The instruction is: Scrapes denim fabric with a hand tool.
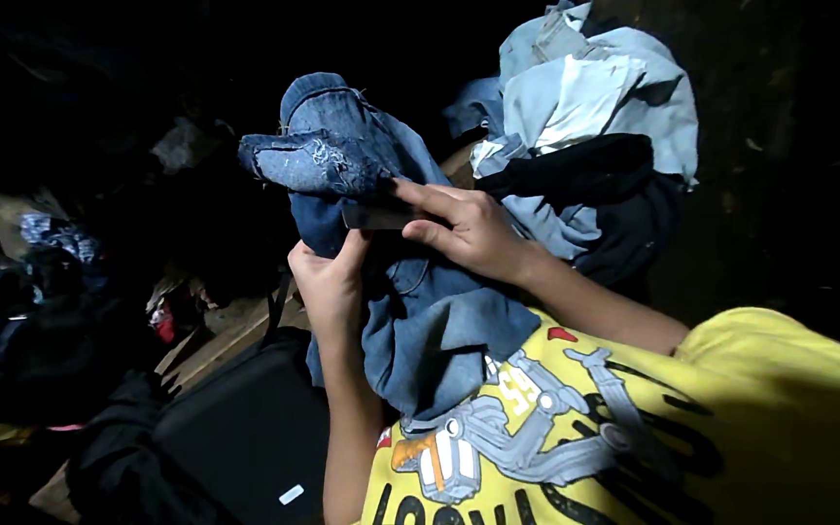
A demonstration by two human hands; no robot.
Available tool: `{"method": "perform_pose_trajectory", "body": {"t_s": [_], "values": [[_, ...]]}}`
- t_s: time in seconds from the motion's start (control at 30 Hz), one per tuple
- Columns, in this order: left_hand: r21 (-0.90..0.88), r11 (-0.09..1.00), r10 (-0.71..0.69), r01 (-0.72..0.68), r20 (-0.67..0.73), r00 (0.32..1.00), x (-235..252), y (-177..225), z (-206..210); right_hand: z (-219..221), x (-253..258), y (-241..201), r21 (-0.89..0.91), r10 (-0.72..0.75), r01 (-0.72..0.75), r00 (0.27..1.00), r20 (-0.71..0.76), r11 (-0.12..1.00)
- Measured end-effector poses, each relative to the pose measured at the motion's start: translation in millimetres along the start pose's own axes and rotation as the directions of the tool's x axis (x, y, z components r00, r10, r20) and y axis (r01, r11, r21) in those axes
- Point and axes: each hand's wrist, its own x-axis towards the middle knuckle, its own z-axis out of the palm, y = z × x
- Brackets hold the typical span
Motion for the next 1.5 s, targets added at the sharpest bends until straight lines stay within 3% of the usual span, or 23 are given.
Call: {"method": "perform_pose_trajectory", "body": {"t_s": [0.17, 0.33, 0.4, 0.47, 0.53, 0.6, 0.67, 0.73, 0.8, 0.9, 0.97, 1.03, 1.17, 1.4, 1.5], "values": [[0.018, 1.000, 0.019, -0.019, 0.034, 0.999, -1, -3, -2, 12, 8, -1, -0.090, -0.097, 0.084, 0.983, -0.157, 0.992], [0.017, 1.000, -0.004, 0.003, 0.047, 0.999, 0, -1, -3, 18, 3, 8, -0.111, -0.119, 0.098, 0.974, -0.195, 0.989], [0.020, 0.999, 0.025, -0.026, 0.064, 0.998, 1, -3, -2, 20, 6, 5, -0.017, -0.067, 0.065, 0.984, -0.165, 0.998], [0.037, 0.998, 0.039, -0.042, 0.081, 0.996, 1, -6, -3, 20, 13, -2, 0.207, 0.014, 0.011, 0.993, -0.120, 0.978], [0.037, 0.999, 0.017, -0.020, 0.091, 0.996, 2, -5, -8, 13, 20, -11, 0.518, 0.152, -0.131, 0.988, 0.002, 0.845], [0.019, 1.000, -0.010, 0.008, 0.108, 0.994, 2, -4, -12, 1, 30, -14, 0.751, 0.261, -0.374, 0.926, 0.272, 0.544], [0.021, 0.999, -0.029, 0.027, 0.103, 0.994, 2, -4, -14, -8, 37, -7, 0.761, 0.258, -0.562, 0.826, 0.501, 0.323], [0.014, 0.999, -0.038, 0.037, 0.087, 0.996, 2, -4, -13, -11, 41, -3, 0.746, 0.232, -0.616, 0.787, 0.572, 0.253], [0.012, 0.999, -0.053, 0.052, 0.048, 0.997, 0, -3, -12, -11, 40, -5, 0.749, 0.215, -0.586, 0.810, 0.545, 0.308], [0.019, 0.997, -0.072, 0.072, -0.009, 0.997, -1, 0, -8, -8, 26, -17, 0.714, 0.234, -0.376, 0.927, 0.295, 0.590], [0.023, 0.997, -0.074, 0.074, -0.014, 0.997, -1, 0, -7, -6, 12, -15, 0.492, 0.151, -0.209, 0.976, 0.156, 0.845], [0.016, 0.999, -0.050, 0.050, 0.006, 0.999, -1, -2, -7, 0, 0, -9, 0.275, 0.061, -0.076, 0.996, 0.063, 0.958], [0.026, 0.999, -0.046, 0.045, 0.026, 0.999, -1, -1, -6, 6, -6, -1, 0.074, 0.028, -0.026, 0.999, -0.027, 0.997], [0.013, 1.000, -0.013, 0.012, 0.066, 0.998, 0, -3, -8, 14, 9, -4, 0.070, 0.005, -0.003, 0.999, -0.039, 0.998], [-0.009, 0.998, -0.059, 0.059, 0.047, 0.997, -1, 3, -9, 14, 9, -5, 0.049, -0.013, 0.014, 0.999, -0.032, 0.999]]}}
